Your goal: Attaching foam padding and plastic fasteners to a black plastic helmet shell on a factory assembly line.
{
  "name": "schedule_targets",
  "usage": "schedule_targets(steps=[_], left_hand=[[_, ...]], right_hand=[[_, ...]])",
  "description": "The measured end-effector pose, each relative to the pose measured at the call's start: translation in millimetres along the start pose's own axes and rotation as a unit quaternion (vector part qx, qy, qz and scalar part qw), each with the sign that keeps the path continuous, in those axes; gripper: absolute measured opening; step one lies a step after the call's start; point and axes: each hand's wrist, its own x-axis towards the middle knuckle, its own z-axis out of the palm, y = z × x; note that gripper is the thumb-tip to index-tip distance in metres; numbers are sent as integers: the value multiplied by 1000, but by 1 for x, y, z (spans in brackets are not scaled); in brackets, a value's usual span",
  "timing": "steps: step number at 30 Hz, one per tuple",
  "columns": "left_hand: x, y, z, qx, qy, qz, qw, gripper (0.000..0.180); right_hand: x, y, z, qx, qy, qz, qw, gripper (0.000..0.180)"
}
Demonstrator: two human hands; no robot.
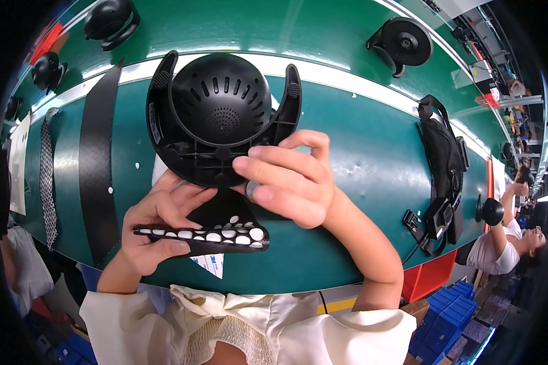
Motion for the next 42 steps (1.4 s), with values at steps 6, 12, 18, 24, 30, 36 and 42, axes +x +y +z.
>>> schedule_targets(steps=[6,12,18,24,30,36,42], left_hand=[[0,3,-1,3,18,-15,1000,16],[3,-1,-1,-8,27,6,1000,16],[0,-3,-2,-45,32,-27,998,16],[-1,-4,1,-35,32,-3,999,17],[0,-2,4,-49,73,-26,996,16],[3,-1,2,-49,85,-77,992,17],[1,-8,3,-60,56,1,997,19]], right_hand=[[21,-7,-1,4,-54,-43,998,9],[25,-11,-10,-61,-159,0,985,19],[13,-11,-11,71,-162,83,981,20],[30,-16,-9,12,-207,90,974,68],[27,-17,-16,21,-190,90,977,34],[37,-11,-28,138,-257,221,931,36],[48,-2,-62,207,-120,501,832,9]])
